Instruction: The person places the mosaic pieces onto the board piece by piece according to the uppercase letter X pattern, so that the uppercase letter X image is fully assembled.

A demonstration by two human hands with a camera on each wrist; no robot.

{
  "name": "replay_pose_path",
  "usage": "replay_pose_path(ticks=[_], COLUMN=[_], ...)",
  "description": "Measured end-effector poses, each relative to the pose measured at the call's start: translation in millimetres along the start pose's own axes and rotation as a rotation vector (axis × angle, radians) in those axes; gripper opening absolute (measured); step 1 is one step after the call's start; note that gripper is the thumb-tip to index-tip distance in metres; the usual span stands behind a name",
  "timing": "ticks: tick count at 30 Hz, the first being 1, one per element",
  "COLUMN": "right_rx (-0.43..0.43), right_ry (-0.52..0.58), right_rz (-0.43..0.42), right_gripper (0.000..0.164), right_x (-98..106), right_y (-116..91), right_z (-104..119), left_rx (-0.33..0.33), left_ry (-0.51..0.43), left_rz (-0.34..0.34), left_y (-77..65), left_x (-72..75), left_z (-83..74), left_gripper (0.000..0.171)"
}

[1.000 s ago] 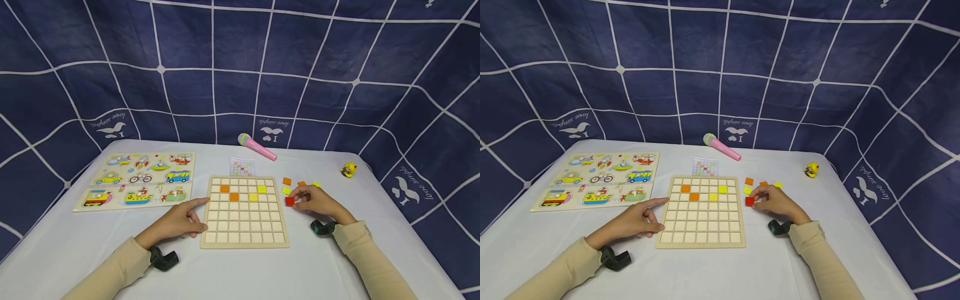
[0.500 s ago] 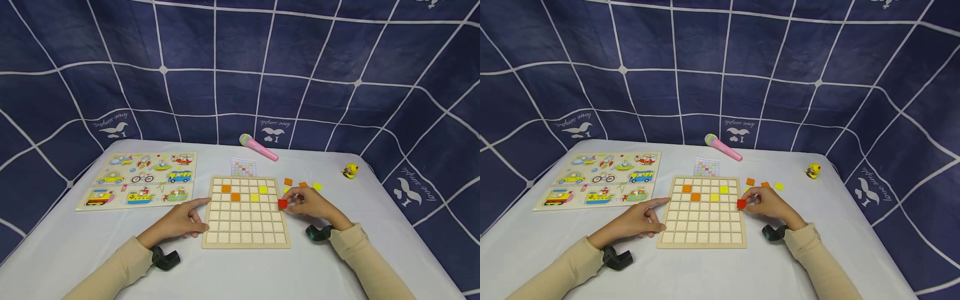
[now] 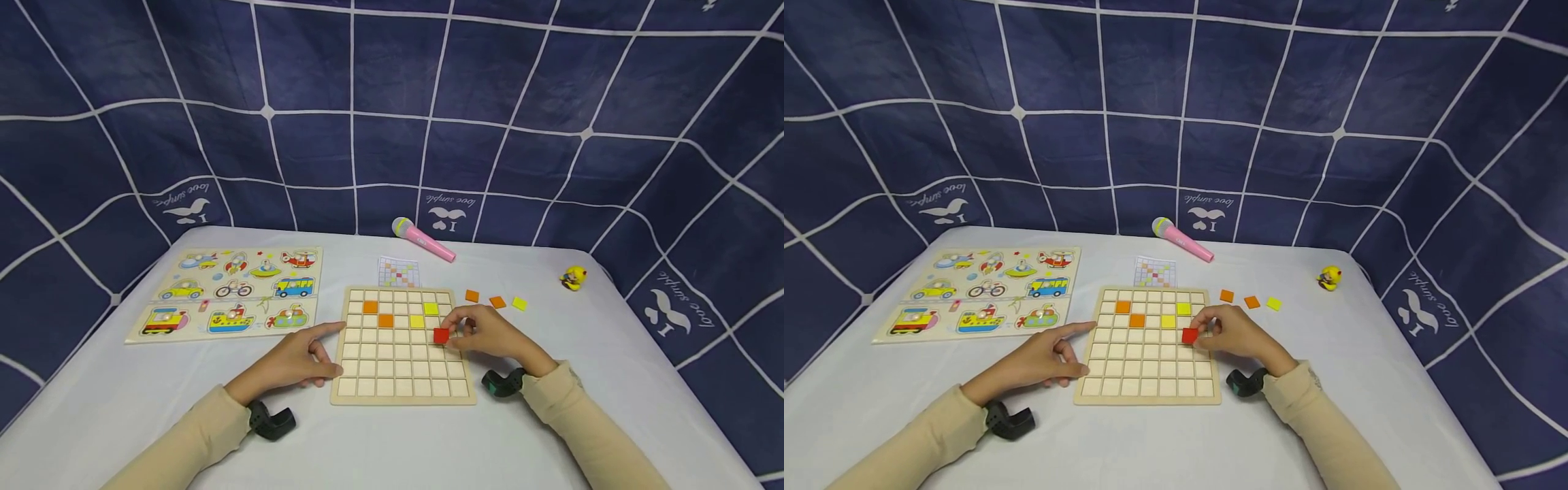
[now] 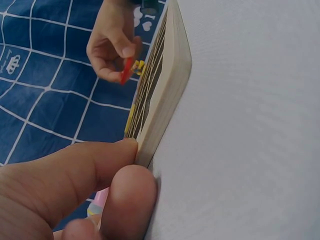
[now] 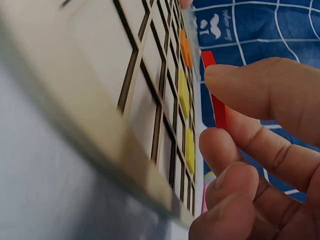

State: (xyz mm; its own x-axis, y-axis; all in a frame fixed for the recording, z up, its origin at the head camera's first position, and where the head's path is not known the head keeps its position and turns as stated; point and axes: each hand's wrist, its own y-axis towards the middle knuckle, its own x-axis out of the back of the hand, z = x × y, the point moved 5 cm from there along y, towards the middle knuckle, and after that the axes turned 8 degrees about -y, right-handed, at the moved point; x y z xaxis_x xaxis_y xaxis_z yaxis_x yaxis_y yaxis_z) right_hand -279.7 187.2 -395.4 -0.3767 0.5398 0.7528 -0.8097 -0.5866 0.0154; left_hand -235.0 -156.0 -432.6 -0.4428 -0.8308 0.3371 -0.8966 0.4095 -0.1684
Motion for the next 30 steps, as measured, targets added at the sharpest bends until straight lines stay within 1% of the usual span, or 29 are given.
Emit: replay_pose_path(ticks=[5, 13, 17, 22, 30], right_rx=[0.006, 0.006, -0.007, -0.013, -0.048], right_ry=[-0.002, 0.014, 0.035, 0.056, 0.025], right_rz=[-0.008, -0.006, -0.003, -0.008, -0.005], right_gripper=[0.02, 0.019, 0.017, 0.019, 0.018], right_x=[-6, -15, -20, -27, -35], right_y=[7, 20, 25, 31, 39], right_z=[3, 11, 14, 15, 21], left_rx=[-0.007, -0.04, -0.034, -0.023, -0.002], left_ry=[0.004, 0.013, 0.018, 0.017, 0.006], left_rz=[0.007, 0.026, 0.019, 0.013, 0.005], left_y=[0.5, 0.3, 0.6, 0.9, 1.7], left_x=[-0.2, 0.5, 1.4, 1.7, 1.3], left_z=[0.1, 0.2, 0.2, -0.2, 1.6], left_gripper=[0.086, 0.087, 0.087, 0.087, 0.087])
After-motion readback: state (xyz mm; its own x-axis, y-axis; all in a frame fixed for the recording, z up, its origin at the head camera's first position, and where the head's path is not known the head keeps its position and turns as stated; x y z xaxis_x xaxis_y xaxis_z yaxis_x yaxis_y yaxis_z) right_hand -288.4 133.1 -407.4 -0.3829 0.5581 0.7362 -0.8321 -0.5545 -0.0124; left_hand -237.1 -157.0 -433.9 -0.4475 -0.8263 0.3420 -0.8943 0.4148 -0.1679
